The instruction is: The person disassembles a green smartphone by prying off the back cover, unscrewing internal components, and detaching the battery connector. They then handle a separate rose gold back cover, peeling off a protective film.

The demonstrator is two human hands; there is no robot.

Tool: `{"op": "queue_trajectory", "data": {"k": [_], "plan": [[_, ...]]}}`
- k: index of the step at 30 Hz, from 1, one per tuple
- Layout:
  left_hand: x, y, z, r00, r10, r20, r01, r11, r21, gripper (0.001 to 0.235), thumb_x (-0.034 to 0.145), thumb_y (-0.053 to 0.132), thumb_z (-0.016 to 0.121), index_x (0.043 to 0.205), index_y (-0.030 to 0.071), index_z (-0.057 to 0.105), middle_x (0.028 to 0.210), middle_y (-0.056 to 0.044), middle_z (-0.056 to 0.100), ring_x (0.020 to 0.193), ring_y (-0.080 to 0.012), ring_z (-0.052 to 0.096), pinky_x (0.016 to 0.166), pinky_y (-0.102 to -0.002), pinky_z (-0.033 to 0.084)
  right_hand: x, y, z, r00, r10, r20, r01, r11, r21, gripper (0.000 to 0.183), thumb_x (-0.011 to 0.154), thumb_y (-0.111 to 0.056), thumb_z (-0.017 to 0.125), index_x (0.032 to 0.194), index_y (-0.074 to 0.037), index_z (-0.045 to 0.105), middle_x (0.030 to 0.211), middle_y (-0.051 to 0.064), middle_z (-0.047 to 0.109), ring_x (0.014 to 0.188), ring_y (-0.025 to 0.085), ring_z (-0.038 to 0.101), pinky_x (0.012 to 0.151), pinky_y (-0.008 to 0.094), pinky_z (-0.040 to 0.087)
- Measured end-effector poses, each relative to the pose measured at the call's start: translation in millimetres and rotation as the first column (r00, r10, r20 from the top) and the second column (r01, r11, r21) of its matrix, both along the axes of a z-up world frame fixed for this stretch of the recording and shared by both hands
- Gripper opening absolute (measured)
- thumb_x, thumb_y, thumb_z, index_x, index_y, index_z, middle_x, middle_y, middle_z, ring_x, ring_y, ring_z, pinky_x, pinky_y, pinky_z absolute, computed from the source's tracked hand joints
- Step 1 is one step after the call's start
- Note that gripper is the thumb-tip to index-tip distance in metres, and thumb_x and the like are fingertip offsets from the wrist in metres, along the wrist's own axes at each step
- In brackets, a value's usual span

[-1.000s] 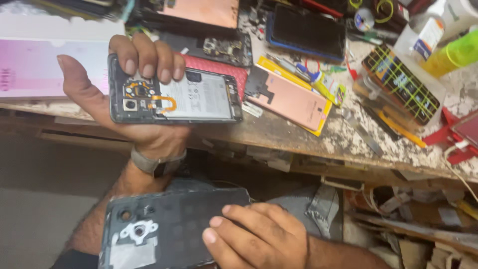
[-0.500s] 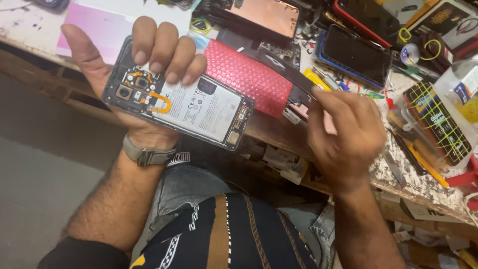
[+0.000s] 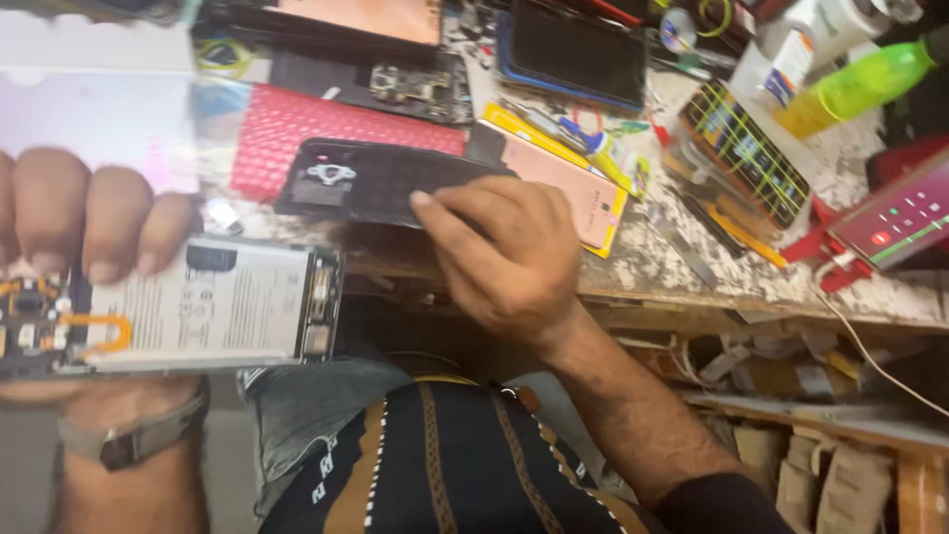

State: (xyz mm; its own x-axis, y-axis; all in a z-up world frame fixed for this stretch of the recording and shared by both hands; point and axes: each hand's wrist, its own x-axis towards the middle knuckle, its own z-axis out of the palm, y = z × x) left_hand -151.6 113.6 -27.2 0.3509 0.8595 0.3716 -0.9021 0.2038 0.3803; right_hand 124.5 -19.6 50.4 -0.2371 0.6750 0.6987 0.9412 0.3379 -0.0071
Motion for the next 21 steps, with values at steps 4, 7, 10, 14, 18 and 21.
{"op": "queue_trajectory", "data": {"k": [4, 7, 10, 14, 18, 21], "plan": [[20.3, -1.8, 1.1, 0.969, -0.184, -0.165, 0.199, 0.977, 0.082, 0.031, 0.109, 0.042, 0.053, 0.093, 0.015, 0.051, 0.078, 0.003, 0.044, 0.069, -0.0104, 0.042, 0.065, -0.029, 0.037, 27.2, -24.9, 15.2, 0.988, -0.133, -0.077, 0.139, 0.987, 0.08, 0.036, 0.085, 0.009, 0.077, 0.119, -0.004, 0.075, 0.108, 0.006, 0.069, 0.105, 0.023, 0.065, 0.092, 0.04, 0.05], [51.3, -14.0, 12.4, 0.878, -0.352, -0.323, 0.411, 0.902, 0.135, 0.045, 0.109, 0.052, 0.045, 0.103, 0.011, 0.062, 0.076, 0.001, 0.05, 0.068, -0.0114, 0.048, 0.066, -0.032, 0.042, 34.0, -49.7, 15.6, 0.962, -0.267, -0.061, 0.274, 0.942, 0.191, 0.034, 0.09, 0.009, 0.081, 0.118, -0.008, 0.077, 0.11, 0.004, 0.068, 0.106, 0.023, 0.063, 0.089, 0.034, 0.052], [90.9, -31.2, 31.6, 0.721, -0.62, -0.308, 0.6, 0.782, -0.168, 0.056, 0.109, 0.05, 0.038, 0.107, 0.002, 0.066, 0.074, 0.0, 0.051, 0.065, -0.0133, 0.049, 0.059, -0.03, 0.041, 37.7, -54.6, 14.5, 0.983, -0.146, 0.111, 0.116, 0.964, 0.239, 0.031, 0.086, 0.003, 0.083, 0.114, -0.01, 0.078, 0.105, 0.002, 0.067, 0.099, 0.02, 0.062, 0.087, 0.038, 0.047], [100.4, -38.5, 51.8, 0.646, -0.543, -0.536, 0.51, 0.83, -0.226, 0.036, 0.107, 0.031, 0.051, 0.093, 0.001, 0.063, 0.074, -0.003, 0.053, 0.067, -0.0128, 0.048, 0.059, -0.028, 0.039, 37.5, -54.1, 22.8, 0.976, -0.054, 0.211, 0.026, 0.99, 0.137, 0.025, 0.088, -0.004, 0.077, 0.112, -0.01, 0.078, 0.107, 0.002, 0.068, 0.101, 0.021, 0.064, 0.086, 0.039, 0.048], [100.8, -39.6, 54.2, 0.46, -0.335, -0.823, 0.39, 0.908, -0.151, 0.027, 0.101, 0.024, 0.061, 0.091, -0.001, 0.064, 0.071, -0.001, 0.051, 0.062, -0.0121, 0.045, 0.054, -0.028, 0.036, 44.9, -56.8, 26.8, 0.955, 0.084, 0.286, -0.077, 0.996, -0.036, 0.025, 0.091, -0.008, 0.073, 0.116, -0.005, 0.078, 0.111, 0.005, 0.069, 0.103, 0.022, 0.067, 0.085, 0.038, 0.05], [105.9, -48.6, 54.2, 0.421, -0.341, -0.84, 0.439, 0.888, -0.141, 0.026, 0.096, 0.023, 0.058, 0.105, 0.005, 0.073, 0.079, 0.005, 0.06, 0.068, -0.0057, 0.047, 0.059, -0.024, 0.039, 48.3, -57.9, 25.7, 0.921, 0.154, 0.359, -0.1, 0.981, -0.165, 0.03, 0.09, -0.011, 0.073, 0.119, -0.002, 0.076, 0.113, 0.008, 0.07, 0.104, 0.023, 0.068, 0.086, 0.039, 0.052]]}}
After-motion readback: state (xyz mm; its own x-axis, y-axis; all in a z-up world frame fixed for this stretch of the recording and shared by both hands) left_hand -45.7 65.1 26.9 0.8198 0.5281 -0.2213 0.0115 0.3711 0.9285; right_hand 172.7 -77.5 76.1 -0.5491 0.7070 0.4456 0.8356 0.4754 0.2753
